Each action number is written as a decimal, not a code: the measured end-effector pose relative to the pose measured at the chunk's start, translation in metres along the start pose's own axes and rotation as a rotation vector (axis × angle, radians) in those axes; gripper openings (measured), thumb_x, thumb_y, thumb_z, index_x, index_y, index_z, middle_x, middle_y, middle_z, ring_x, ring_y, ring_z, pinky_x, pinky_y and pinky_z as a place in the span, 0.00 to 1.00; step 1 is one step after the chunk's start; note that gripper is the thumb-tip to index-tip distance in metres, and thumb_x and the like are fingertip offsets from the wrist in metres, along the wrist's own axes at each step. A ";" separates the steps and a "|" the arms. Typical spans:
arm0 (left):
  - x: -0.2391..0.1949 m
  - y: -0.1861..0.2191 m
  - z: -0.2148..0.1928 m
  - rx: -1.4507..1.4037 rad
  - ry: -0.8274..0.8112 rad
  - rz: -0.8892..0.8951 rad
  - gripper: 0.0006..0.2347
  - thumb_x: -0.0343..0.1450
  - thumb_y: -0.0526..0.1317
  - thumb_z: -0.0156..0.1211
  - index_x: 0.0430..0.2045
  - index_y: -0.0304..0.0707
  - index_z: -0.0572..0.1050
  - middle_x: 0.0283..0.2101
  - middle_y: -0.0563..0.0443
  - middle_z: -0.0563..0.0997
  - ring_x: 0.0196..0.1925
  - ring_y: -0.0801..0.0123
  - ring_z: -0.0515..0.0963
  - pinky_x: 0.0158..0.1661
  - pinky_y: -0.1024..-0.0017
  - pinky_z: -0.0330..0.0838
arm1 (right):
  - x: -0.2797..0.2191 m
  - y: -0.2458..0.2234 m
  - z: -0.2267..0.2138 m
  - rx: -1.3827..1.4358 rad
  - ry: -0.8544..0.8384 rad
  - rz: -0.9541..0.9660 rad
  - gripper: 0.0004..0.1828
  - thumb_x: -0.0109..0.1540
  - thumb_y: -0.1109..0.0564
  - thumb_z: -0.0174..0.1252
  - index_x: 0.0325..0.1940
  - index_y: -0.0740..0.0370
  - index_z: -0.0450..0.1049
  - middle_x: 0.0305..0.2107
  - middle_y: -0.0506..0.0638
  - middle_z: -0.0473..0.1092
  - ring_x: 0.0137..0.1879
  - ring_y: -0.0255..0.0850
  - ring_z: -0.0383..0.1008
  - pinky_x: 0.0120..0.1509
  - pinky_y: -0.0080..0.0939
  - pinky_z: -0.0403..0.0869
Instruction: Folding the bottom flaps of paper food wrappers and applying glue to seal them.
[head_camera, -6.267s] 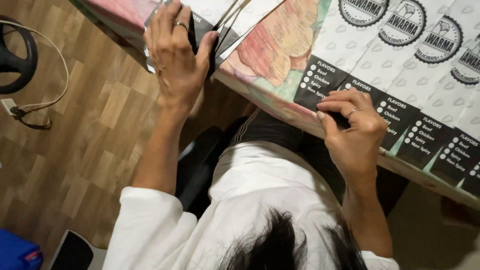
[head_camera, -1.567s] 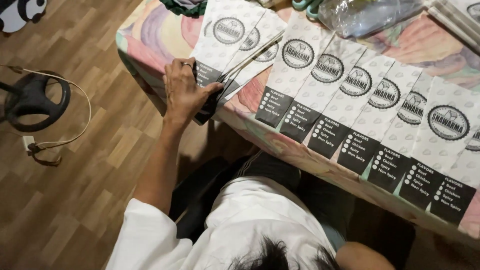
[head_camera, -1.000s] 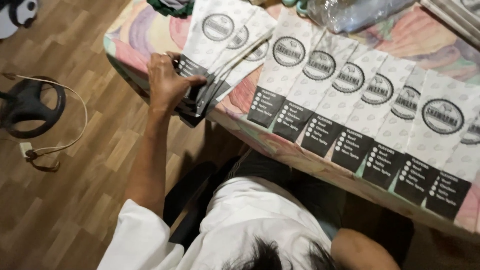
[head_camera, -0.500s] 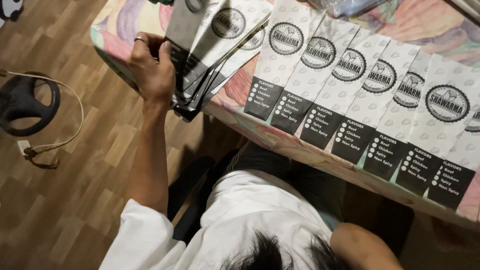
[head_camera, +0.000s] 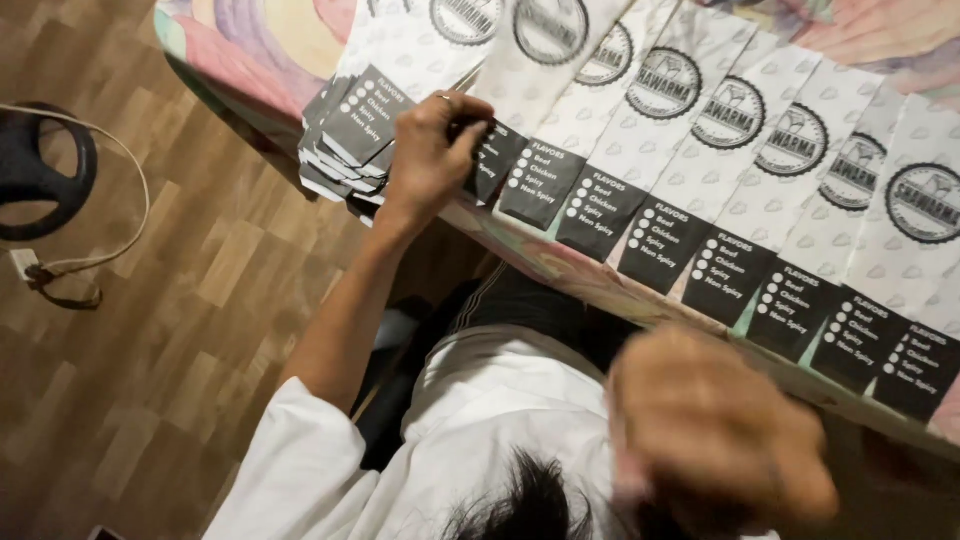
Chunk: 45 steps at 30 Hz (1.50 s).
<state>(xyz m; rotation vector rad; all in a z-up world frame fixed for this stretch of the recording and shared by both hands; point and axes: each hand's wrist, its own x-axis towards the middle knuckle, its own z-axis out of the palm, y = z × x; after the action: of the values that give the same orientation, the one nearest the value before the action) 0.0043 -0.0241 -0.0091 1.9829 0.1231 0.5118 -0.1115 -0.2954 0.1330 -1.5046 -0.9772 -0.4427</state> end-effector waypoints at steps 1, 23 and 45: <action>0.000 0.002 0.000 0.066 -0.042 -0.013 0.07 0.69 0.26 0.62 0.38 0.33 0.80 0.41 0.42 0.85 0.41 0.63 0.86 0.47 0.75 0.86 | 0.010 0.006 0.003 -0.052 -0.079 0.031 0.12 0.60 0.52 0.55 0.27 0.63 0.70 0.22 0.50 0.70 0.28 0.42 0.73 0.36 0.41 0.74; -0.027 -0.008 -0.072 0.119 -0.260 0.647 0.08 0.71 0.24 0.67 0.39 0.28 0.75 0.49 0.34 0.79 0.49 0.51 0.80 0.47 0.61 0.77 | -0.001 0.160 0.110 -0.519 -0.298 -0.258 0.04 0.65 0.74 0.62 0.37 0.77 0.73 0.35 0.63 0.73 0.45 0.58 0.74 0.47 0.52 0.74; -0.031 -0.026 -0.057 0.151 -0.169 0.693 0.03 0.73 0.27 0.62 0.31 0.31 0.79 0.37 0.45 0.79 0.46 0.50 0.80 0.44 0.64 0.71 | -0.007 0.169 0.116 -0.457 -0.228 0.024 0.06 0.63 0.70 0.65 0.32 0.71 0.77 0.34 0.55 0.72 0.48 0.53 0.75 0.50 0.48 0.71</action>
<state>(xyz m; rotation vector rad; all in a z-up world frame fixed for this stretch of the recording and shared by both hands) -0.0433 0.0256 -0.0201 2.1846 -0.6700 0.7822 -0.0144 -0.1744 -0.0008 -2.0113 -1.0805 -0.5077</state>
